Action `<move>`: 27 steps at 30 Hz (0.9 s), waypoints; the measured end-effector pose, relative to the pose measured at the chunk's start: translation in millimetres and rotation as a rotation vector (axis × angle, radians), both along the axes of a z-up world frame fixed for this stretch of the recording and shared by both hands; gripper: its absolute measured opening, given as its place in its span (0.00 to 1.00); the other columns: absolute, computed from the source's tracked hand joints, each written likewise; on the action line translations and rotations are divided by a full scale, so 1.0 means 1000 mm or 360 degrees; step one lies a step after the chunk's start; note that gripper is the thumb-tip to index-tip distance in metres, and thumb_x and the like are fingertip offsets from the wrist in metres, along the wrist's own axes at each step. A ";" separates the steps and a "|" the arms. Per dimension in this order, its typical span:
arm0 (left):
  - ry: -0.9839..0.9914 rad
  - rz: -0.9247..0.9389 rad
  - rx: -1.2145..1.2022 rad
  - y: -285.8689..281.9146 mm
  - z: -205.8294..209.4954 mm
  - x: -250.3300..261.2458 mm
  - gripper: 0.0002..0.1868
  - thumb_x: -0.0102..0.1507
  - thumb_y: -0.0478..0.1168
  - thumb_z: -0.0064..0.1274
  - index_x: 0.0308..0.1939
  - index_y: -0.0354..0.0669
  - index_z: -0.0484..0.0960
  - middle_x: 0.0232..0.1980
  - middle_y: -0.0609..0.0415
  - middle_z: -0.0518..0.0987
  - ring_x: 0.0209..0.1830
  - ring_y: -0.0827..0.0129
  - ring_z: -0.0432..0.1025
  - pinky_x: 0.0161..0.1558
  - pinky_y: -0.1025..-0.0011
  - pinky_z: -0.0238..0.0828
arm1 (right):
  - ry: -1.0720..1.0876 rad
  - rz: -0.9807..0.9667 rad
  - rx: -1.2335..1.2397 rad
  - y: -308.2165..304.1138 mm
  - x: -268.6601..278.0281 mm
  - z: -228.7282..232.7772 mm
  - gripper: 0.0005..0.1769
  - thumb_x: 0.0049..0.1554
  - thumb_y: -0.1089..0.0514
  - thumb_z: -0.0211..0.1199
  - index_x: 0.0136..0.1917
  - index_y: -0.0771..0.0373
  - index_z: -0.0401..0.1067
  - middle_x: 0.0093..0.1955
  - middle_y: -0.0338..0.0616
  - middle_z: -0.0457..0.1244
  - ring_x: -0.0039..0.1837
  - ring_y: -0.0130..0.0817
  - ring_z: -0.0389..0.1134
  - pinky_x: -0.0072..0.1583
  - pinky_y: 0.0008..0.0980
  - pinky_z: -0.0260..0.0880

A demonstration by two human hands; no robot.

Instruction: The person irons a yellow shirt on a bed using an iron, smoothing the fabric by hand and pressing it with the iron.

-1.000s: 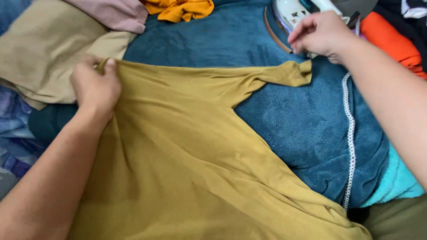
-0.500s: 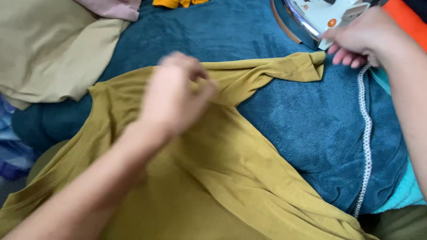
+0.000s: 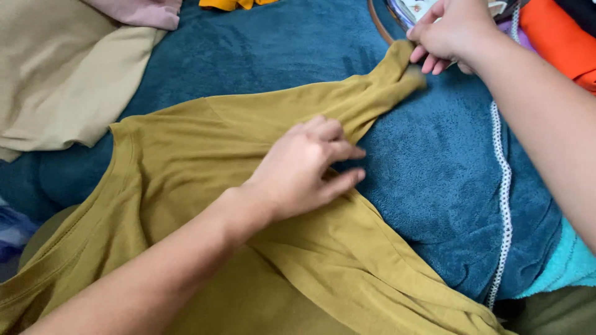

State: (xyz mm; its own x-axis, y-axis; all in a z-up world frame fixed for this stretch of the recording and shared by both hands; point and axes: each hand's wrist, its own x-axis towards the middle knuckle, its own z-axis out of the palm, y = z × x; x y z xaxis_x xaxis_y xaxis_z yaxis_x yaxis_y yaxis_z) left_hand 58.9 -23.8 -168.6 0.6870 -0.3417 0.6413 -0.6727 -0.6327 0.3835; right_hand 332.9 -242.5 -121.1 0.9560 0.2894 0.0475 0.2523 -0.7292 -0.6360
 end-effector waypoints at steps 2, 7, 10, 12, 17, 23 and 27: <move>-0.0107 0.0181 -0.0003 0.012 -0.003 0.007 0.11 0.63 0.40 0.60 0.46 0.39 0.85 0.43 0.48 0.78 0.48 0.54 0.72 0.53 0.58 0.70 | -0.0004 -0.0119 0.0016 0.002 -0.009 -0.001 0.11 0.64 0.55 0.61 0.51 0.66 0.70 0.37 0.46 0.68 0.29 0.30 0.67 0.29 0.33 0.66; 0.0021 0.1422 0.0543 0.089 -0.016 0.028 0.22 0.62 0.49 0.60 0.51 0.33 0.81 0.51 0.37 0.76 0.54 0.44 0.67 0.48 0.46 0.65 | 0.0306 -0.0314 -0.0220 -0.010 -0.030 -0.003 0.22 0.65 0.46 0.62 0.47 0.69 0.72 0.34 0.46 0.64 0.29 0.35 0.66 0.29 0.36 0.69; 0.0318 0.1470 0.0542 0.120 -0.020 0.026 0.18 0.66 0.50 0.59 0.46 0.37 0.81 0.52 0.40 0.76 0.57 0.45 0.66 0.55 0.45 0.64 | 0.0319 -0.0181 -0.0185 -0.022 -0.053 -0.020 0.21 0.59 0.46 0.73 0.45 0.67 0.72 0.35 0.41 0.63 0.31 0.30 0.63 0.30 0.32 0.69; 0.0514 0.1441 0.0291 0.127 -0.018 0.024 0.14 0.68 0.48 0.57 0.47 0.39 0.79 0.51 0.43 0.78 0.57 0.45 0.68 0.57 0.46 0.64 | 0.0251 -0.0048 -0.0042 -0.028 -0.057 -0.029 0.18 0.56 0.50 0.74 0.44 0.69 0.75 0.35 0.42 0.63 0.33 0.28 0.62 0.31 0.30 0.63; 0.0587 0.1550 0.0013 0.130 0.003 0.021 0.14 0.70 0.47 0.57 0.47 0.40 0.76 0.47 0.44 0.79 0.51 0.46 0.71 0.53 0.50 0.66 | 0.0244 -0.0188 0.0273 -0.054 -0.045 -0.022 0.19 0.54 0.54 0.73 0.46 0.69 0.69 0.35 0.47 0.67 0.31 0.31 0.67 0.30 0.31 0.67; -0.0379 0.0911 0.0285 0.058 0.015 0.002 0.12 0.56 0.43 0.66 0.33 0.43 0.77 0.38 0.45 0.79 0.41 0.51 0.74 0.42 0.58 0.72 | 0.0157 -0.0388 -0.0135 -0.047 -0.051 -0.021 0.22 0.58 0.46 0.73 0.42 0.68 0.73 0.34 0.46 0.65 0.32 0.34 0.65 0.33 0.33 0.67; 0.0415 0.0625 0.0294 -0.002 0.011 -0.020 0.17 0.55 0.50 0.66 0.29 0.40 0.79 0.38 0.44 0.79 0.42 0.50 0.76 0.43 0.55 0.74 | -0.0185 -0.0441 -0.0251 -0.039 -0.050 -0.036 0.23 0.58 0.45 0.76 0.42 0.70 0.78 0.34 0.44 0.65 0.34 0.33 0.65 0.38 0.34 0.66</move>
